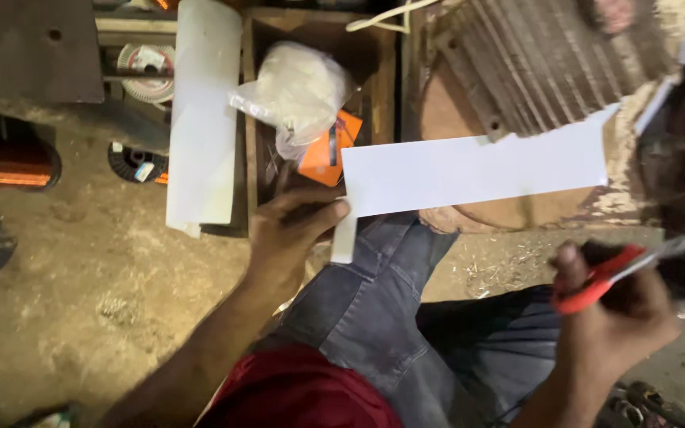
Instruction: The person cuts a white sheet into narrow strips using red-handled scissors and inserts the strips into the slots of a metal stator core. The person repeatedly cuts and inserts the strips into the core's slots.
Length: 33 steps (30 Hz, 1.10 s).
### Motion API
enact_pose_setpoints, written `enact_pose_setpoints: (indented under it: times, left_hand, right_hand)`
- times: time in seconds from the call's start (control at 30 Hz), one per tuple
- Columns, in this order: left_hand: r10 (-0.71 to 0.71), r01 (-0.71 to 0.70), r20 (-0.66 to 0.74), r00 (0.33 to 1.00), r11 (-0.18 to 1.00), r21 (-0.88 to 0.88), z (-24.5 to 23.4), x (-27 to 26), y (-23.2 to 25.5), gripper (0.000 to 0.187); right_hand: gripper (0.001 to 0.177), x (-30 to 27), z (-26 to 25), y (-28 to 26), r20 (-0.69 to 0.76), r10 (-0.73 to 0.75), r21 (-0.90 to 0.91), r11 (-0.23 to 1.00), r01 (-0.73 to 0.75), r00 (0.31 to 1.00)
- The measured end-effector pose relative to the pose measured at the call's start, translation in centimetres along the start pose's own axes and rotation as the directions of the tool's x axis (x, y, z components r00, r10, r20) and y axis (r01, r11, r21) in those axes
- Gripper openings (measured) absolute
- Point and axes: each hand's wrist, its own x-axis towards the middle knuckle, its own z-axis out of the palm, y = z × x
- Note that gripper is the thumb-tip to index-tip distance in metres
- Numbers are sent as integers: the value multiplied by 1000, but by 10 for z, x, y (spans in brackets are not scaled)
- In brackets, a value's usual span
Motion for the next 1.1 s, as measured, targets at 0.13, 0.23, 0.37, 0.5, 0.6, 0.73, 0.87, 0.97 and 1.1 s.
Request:
enact_pose_setpoints:
  times: [0.13,0.23,0.37,0.5,0.6,0.73,0.87,0.97,1.1]
  left_hand:
    - [-34,34,0,999,997,-71,14,7,3,23]
    - [-51,39,-89,995,991,-127,20,12,4,31]
    - [-68,63,-84,994,996,-65,20,14,0,28]
    - [1,-8,-74,997,996,-93,19,10,-11,23]
    - [31,-39,-81,996,995,-96,16,7,-18,21]
    - [68,-75,-74,995,992,-103,15,9,-20,21]
    - [83,-85,-23,996,987,-140,14,12,-19,25]
    - [95,-91,14,995,978,-187,13,15,-21,29]
    - [84,-79,23,996,983,-166,11,17,-26,34]
  right_hand:
    - [28,-34,18,-8,52,265,79,960,-269,963]
    - [32,-57,23,15,178,362,47,926,-376,915]
    - [32,-88,16,60,429,441,-28,878,-477,788]
    - [49,-111,8,89,724,361,24,838,-545,588]
    - [77,-125,-3,91,865,292,73,731,-678,408]
    - [89,-124,5,84,953,277,-73,601,-796,121]
    - [80,-113,34,72,938,317,-92,623,-777,142]
    - [78,-102,60,63,923,360,-114,592,-798,135]
    - [80,-89,84,49,918,350,-87,635,-768,185]
